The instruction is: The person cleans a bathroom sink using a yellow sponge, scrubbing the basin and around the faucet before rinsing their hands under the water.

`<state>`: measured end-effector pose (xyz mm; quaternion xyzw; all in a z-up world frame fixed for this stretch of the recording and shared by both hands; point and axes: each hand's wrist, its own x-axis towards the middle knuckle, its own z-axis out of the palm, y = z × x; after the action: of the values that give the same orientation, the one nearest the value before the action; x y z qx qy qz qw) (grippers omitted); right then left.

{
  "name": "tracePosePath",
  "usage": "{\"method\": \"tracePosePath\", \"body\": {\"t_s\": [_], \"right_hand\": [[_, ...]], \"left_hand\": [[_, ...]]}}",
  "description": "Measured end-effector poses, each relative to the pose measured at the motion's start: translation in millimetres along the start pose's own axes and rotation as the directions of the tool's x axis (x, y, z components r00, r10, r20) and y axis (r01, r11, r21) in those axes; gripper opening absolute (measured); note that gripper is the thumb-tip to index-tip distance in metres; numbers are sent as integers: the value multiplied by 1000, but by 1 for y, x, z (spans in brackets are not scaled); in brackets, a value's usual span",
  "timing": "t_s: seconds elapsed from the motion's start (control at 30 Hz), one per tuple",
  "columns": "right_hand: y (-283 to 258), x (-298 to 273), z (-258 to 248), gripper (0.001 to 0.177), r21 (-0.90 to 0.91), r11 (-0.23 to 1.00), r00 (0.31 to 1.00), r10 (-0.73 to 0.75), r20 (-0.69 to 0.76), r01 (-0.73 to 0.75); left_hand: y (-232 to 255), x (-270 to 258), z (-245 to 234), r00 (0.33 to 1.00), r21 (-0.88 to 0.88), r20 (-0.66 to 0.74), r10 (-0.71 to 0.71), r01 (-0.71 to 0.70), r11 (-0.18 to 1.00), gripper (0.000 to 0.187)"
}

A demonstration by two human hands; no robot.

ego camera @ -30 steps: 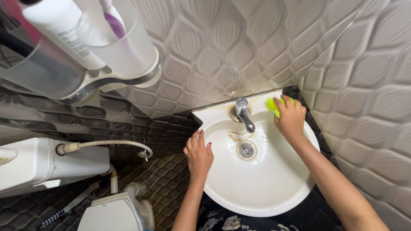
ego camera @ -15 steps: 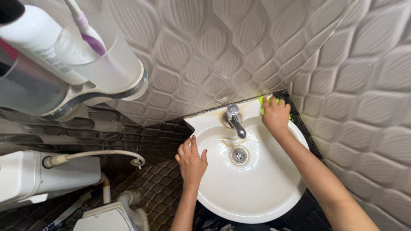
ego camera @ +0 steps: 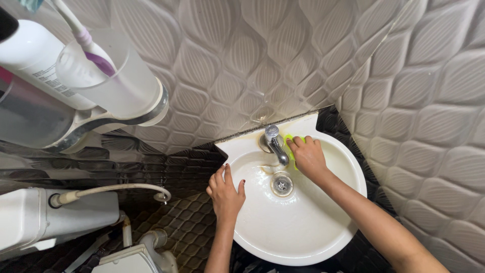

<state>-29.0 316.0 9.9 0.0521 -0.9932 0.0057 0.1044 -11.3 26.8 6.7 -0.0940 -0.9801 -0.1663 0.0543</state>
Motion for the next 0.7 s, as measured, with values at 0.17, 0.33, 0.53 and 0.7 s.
{"method": "tracePosePath", "body": {"t_s": [0.17, 0.33, 0.53, 0.7], "right_hand": [[1, 30, 10, 44, -48, 999, 999, -16, -42, 13], [4, 33, 4, 45, -63, 996, 997, -66, -29, 64], [-4, 0, -1, 36, -184, 982, 998, -50, -44, 41], [2, 49, 5, 32, -170, 983, 996, -77, -40, 69]], "left_hand": [[-2, 0, 0, 1000, -14, -18, 15, -16, 1000, 71], [0, -1, 0, 1000, -3, -9, 19, -19, 1000, 70], [0, -2, -2, 999, 0, -31, 25, -25, 1000, 71], [-2, 2, 0, 1000, 23, 13, 13, -13, 1000, 70]]}}
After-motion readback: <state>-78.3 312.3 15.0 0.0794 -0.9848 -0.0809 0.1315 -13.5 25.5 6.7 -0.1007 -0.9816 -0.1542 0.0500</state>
